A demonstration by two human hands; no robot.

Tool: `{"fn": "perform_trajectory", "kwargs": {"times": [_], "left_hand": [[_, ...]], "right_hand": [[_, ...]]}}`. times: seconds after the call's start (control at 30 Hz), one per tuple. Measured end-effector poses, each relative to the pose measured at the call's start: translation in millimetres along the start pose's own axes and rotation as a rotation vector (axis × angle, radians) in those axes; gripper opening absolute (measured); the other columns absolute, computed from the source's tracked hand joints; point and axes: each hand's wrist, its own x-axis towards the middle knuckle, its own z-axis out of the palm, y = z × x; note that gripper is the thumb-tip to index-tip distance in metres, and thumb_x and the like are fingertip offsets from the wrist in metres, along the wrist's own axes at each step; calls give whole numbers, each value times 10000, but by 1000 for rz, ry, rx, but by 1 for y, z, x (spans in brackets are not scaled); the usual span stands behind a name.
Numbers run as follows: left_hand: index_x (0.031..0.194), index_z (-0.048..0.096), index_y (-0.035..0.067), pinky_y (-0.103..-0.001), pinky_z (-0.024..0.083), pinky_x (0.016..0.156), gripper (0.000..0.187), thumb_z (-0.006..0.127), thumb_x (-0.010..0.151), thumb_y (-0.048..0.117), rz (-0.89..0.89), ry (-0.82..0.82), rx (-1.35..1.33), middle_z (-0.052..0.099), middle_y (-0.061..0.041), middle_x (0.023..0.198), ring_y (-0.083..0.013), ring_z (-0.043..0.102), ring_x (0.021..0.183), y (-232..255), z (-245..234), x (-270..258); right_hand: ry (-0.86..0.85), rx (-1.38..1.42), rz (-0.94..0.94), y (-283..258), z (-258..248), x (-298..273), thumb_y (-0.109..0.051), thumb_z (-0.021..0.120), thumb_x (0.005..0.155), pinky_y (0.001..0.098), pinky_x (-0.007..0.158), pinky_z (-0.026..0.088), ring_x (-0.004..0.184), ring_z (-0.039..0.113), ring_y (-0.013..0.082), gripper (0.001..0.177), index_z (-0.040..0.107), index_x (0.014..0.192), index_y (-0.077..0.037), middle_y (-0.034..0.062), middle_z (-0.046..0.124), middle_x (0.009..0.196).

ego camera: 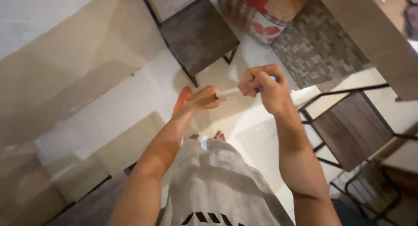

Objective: The person mops the floor and kemudian tucks a chair under a table in a dining area.

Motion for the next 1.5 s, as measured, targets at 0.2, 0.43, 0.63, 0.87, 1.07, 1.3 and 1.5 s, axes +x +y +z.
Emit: {"fn": "perform_trajectory", "kwargs": {"times": [0.2, 0.43, 0.63, 0.87, 1.07, 1.3, 1.5], "left_hand": [[810, 728, 35, -521, 510, 627, 206, 710, 827, 239, 167, 93, 155, 684, -230, 752, -446, 664, 736, -12, -16, -5], [811, 700, 64, -535, 512, 686, 99, 680, 809, 161, 230, 128, 231, 683, -227, 783, -459, 661, 795, -141, -5, -30], [772, 667, 31, -544, 489, 704, 203, 713, 876, 199, 58, 129, 202, 671, -245, 817, -479, 629, 817, -154, -13, -59], [794, 654, 11, -511, 511, 741, 102, 690, 812, 105, 230, 49, 105, 672, -260, 856, -467, 647, 853, -154, 20, -47], [876, 693, 23, -457, 549, 708, 95, 674, 804, 81, 265, -187, -127, 706, -239, 841, -410, 714, 822, -44, 67, -53], [835, 686, 13, -462, 558, 691, 115, 698, 801, 122, 391, -443, -116, 701, -237, 769, -415, 706, 744, 40, 124, -82], [877, 694, 31, -482, 562, 696, 158, 675, 854, 187, 294, -515, -65, 711, -217, 755, -405, 713, 735, 107, 86, -113]], "right_hand": [[-71, 170, -183, 3, 1, -23, -95, 422, 725, 365, 675, 407, 625, 444, 234, 158, 442, 601, 1, 105, 455, 599], [-121, 152, -131, 86, 61, -28, -94, 485, 681, 371, 698, 396, 658, 399, 232, 143, 410, 600, -3, 103, 434, 617], [-40, 106, -93, 120, 102, -28, -125, 494, 668, 369, 716, 425, 694, 430, 236, 164, 408, 628, 8, 108, 453, 624], [158, 49, -21, 79, 111, -54, -149, 469, 656, 388, 777, 457, 674, 439, 248, 175, 424, 591, 7, 106, 449, 599], [358, -22, -29, 31, 85, -126, -197, 432, 677, 422, 732, 458, 583, 422, 261, 222, 435, 567, -4, 126, 444, 563], [434, -43, 21, -16, 79, -224, -144, 426, 711, 407, 619, 399, 530, 381, 234, 199, 425, 560, -14, 119, 423, 525], [296, -66, -27, -71, 92, -253, -137, 451, 687, 422, 649, 401, 553, 400, 207, 82, 443, 620, -90, 58, 438, 555]]}}
